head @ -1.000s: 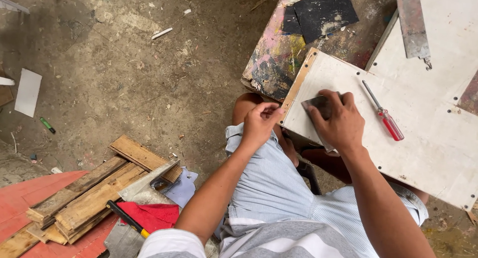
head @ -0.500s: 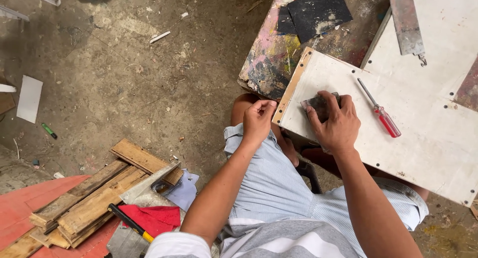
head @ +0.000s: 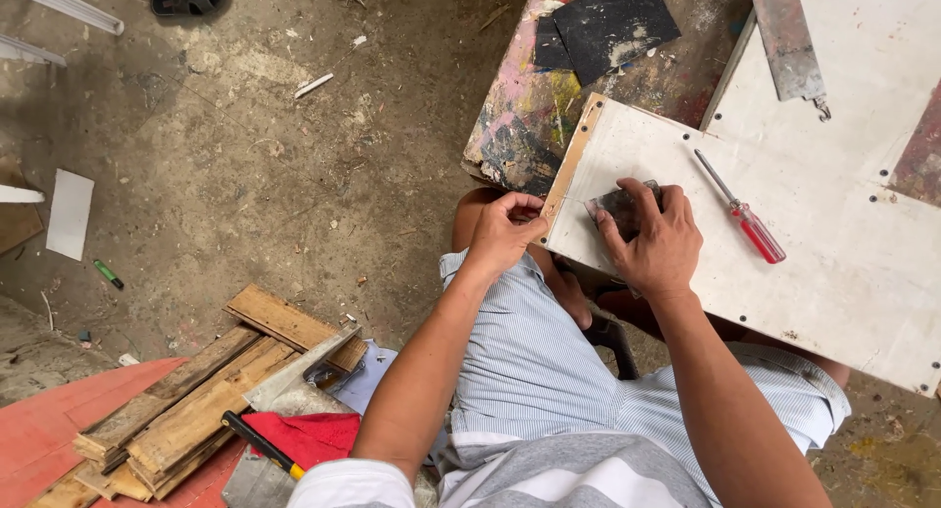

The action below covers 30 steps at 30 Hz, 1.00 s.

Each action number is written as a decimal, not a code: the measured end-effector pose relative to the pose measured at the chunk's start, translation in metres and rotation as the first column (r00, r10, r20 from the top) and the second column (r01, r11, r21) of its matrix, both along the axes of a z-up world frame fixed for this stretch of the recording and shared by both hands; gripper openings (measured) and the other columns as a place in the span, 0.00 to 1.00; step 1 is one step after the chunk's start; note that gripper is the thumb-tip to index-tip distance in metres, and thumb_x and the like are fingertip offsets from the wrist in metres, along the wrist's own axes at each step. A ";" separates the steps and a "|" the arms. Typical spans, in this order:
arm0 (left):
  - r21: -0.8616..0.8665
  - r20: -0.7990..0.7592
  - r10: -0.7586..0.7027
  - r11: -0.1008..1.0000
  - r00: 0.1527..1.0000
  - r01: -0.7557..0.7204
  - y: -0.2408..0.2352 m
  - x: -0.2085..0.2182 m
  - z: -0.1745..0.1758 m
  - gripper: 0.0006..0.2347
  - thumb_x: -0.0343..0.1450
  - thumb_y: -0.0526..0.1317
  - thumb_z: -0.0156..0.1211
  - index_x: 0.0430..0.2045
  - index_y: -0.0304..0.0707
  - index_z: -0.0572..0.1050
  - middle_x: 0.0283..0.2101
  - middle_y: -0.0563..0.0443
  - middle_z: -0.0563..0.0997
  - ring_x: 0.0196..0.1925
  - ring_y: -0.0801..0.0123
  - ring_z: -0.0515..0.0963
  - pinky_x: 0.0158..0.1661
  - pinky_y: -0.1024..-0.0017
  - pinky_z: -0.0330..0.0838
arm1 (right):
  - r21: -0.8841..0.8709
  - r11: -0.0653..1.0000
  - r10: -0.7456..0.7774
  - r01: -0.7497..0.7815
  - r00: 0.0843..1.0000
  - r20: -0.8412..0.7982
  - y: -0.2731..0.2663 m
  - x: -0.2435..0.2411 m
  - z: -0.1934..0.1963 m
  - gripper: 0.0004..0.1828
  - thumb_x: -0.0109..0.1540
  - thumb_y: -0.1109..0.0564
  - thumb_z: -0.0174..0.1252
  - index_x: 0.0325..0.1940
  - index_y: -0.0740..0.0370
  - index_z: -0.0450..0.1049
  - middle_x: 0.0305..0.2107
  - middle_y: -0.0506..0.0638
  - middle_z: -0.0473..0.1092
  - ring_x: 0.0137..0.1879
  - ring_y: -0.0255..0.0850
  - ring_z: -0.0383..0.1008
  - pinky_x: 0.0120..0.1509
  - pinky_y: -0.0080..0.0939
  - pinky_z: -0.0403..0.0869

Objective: Fastening and preparing metal components on a white panel using a screwdriver and a putty knife.

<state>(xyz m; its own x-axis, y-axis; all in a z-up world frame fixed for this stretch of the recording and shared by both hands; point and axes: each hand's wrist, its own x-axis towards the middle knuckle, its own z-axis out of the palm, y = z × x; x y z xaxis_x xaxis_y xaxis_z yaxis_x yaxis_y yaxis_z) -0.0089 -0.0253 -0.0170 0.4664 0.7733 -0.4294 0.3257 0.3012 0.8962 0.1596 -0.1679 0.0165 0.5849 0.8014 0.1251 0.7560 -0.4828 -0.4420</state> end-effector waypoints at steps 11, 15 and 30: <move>0.178 -0.066 0.024 0.984 0.998 -0.012 -0.010 0.001 0.006 0.11 0.68 0.44 0.70 0.37 0.39 0.83 0.31 0.45 0.85 0.34 0.67 0.83 0.34 0.70 0.78 | 0.039 0.999 -0.004 0.003 1.000 0.006 -0.002 0.001 -0.003 0.27 0.65 0.30 0.56 0.62 0.41 0.71 0.41 0.52 0.62 0.48 0.54 0.74 0.53 0.50 0.74; 0.082 -0.033 0.020 0.997 0.999 -0.017 -0.003 0.007 -0.003 0.12 0.64 0.44 0.76 0.35 0.40 0.84 0.30 0.48 0.85 0.31 0.75 0.80 0.31 0.77 0.77 | 0.057 0.998 0.002 -0.003 1.000 0.003 0.001 0.000 0.001 0.27 0.65 0.30 0.56 0.62 0.42 0.72 0.41 0.52 0.62 0.48 0.54 0.74 0.53 0.51 0.74; -0.246 -0.131 -0.269 0.941 0.954 0.231 0.021 0.002 0.056 0.20 0.62 0.38 0.71 0.48 0.42 0.77 0.38 0.56 0.77 0.39 0.73 0.75 0.39 0.74 0.69 | 0.025 0.999 -0.051 0.048 0.991 0.126 -0.004 -0.004 -0.007 0.27 0.67 0.30 0.61 0.64 0.41 0.79 0.44 0.53 0.71 0.53 0.55 0.78 0.39 0.59 0.76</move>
<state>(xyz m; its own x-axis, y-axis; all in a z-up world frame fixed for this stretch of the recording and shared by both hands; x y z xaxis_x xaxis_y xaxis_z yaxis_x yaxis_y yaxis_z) -0.0065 -0.0045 0.0390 0.5425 0.5152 -0.6636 0.5504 0.3788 0.7440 0.1555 -0.1715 0.0091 0.6021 0.7682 0.2175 0.7820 -0.5124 -0.3550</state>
